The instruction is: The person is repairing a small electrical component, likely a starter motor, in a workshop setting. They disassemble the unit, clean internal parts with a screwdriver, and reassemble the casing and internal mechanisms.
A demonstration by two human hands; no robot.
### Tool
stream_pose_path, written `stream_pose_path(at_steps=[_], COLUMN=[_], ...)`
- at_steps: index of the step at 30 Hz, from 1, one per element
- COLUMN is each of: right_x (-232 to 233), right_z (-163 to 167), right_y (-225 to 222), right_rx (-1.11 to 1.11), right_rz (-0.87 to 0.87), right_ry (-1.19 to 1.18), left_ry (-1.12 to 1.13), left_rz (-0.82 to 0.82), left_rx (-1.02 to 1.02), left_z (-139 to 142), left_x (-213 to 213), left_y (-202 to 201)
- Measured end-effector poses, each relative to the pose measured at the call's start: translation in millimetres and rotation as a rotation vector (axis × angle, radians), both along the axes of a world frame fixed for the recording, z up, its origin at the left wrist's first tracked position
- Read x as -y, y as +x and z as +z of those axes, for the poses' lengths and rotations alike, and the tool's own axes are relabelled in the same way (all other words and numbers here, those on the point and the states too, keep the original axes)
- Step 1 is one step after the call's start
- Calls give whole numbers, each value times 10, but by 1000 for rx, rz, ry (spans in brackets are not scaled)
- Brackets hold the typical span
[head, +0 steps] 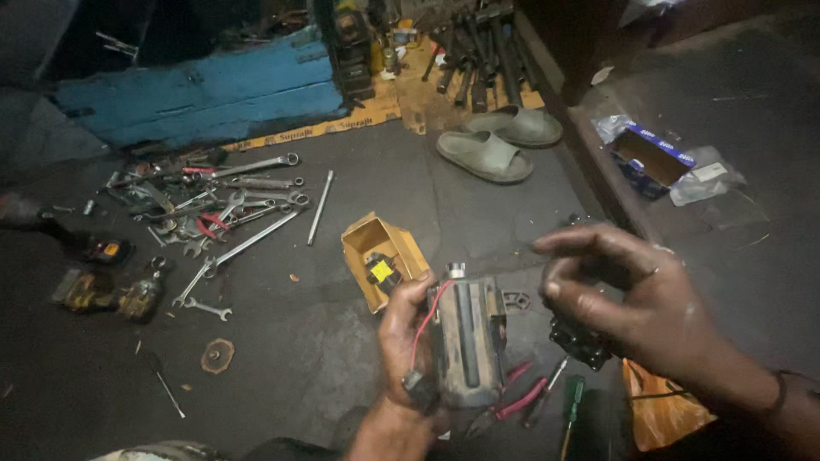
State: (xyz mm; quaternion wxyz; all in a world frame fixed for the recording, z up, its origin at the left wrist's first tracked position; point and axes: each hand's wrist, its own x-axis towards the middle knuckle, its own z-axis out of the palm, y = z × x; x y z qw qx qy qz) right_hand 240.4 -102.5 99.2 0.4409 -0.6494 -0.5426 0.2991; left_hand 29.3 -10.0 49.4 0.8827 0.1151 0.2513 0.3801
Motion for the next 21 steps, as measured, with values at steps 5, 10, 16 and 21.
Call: stream_pose_path(at_steps=[5, 10, 16, 21], right_x=[-3, 7, 23, 23], right_z=[29, 36, 28, 28], right_y=[13, -29, -115, -161], right_rx=[-63, 166, 197, 546], right_rz=[-71, 104, 253, 101], right_ry=[39, 152, 270, 404], left_ry=[16, -9, 86, 216], left_rz=[51, 24, 42, -91], left_rx=[-70, -106, -79, -5], left_z=[110, 131, -54, -153], left_x=[20, 65, 82, 124], left_y=[-10, -19, 21, 33])
